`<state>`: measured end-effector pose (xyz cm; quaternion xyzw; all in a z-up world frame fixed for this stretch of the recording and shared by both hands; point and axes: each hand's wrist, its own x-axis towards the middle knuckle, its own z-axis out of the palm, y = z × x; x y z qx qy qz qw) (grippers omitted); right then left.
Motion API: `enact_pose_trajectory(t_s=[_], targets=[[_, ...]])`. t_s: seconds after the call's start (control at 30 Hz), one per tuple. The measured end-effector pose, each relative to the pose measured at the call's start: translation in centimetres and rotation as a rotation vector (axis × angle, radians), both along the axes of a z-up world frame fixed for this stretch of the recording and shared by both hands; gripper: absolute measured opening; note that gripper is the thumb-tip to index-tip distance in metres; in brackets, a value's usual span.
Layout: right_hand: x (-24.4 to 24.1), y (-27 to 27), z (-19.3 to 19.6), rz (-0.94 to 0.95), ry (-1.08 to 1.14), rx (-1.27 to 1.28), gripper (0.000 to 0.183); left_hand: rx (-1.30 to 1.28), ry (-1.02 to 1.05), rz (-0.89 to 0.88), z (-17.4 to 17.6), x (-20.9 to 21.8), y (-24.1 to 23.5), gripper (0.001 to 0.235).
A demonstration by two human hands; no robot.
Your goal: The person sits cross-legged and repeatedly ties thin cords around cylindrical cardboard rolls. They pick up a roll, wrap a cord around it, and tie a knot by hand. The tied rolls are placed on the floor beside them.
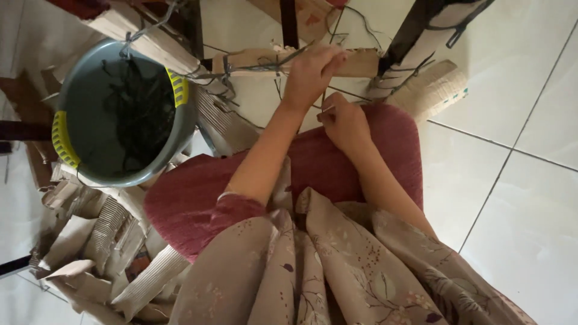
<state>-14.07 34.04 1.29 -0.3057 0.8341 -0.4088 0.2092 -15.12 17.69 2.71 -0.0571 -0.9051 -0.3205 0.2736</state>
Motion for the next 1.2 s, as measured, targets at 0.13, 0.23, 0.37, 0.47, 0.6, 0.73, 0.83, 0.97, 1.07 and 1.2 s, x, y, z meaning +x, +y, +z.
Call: enact_pose_trajectory(t_s=[0.13, 0.23, 0.37, 0.47, 0.6, 0.73, 0.83, 0.97, 1.07, 1.2], targets=[[-0.5, 0.2, -0.9, 0.004, -0.017, 0.018, 0.017, -0.239, -0.121, -0.034, 0.1, 0.9, -1.2, 0.030], [-1.2, 0.6, -0.6, -0.037, 0.057, -0.037, 0.005, -0.417, -0.330, -0.134, -0.4, 0.9, -2.6, 0.056], [-2.0, 1.6, 0.6, -0.172, 0.071, -0.118, 0.004, -0.518, -0.153, -0.116, -1.6, 0.0, -2.5, 0.063], [-2.1, 1.7, 1.7, -0.198, 0.015, -0.031, 0.011, -0.542, -0.138, -0.132, -2.9, -0.7, -2.3, 0.057], [-1.3, 0.9, 2.4, -0.172, 0.011, 0.113, 0.021, -0.592, -0.391, -0.160, -3.0, -2.0, -2.6, 0.050], [-0.9, 0.0, 1.7, -0.145, 0.018, 0.218, 0.027, -0.535, -0.502, -0.243, -1.5, -3.4, -3.1, 0.052], [-0.8, -0.2, 1.9, -0.150, -0.016, 0.299, 0.021, -0.432, -0.621, -0.278, -1.3, -4.3, -2.8, 0.031], [-1.1, -0.4, 1.5, -0.172, -0.038, 0.298, 0.021, -0.427, -0.631, -0.238, -3.0, -5.7, -3.2, 0.059], [-1.1, -0.6, -0.3, -0.199, -0.027, 0.355, 0.024, -0.411, -0.737, -0.245, -2.1, -6.4, -3.0, 0.062], [-1.2, -0.6, -0.4, -0.249, -0.080, 0.344, 0.045, -0.372, -0.951, -0.235, 0.8, -6.7, -2.6, 0.052]])
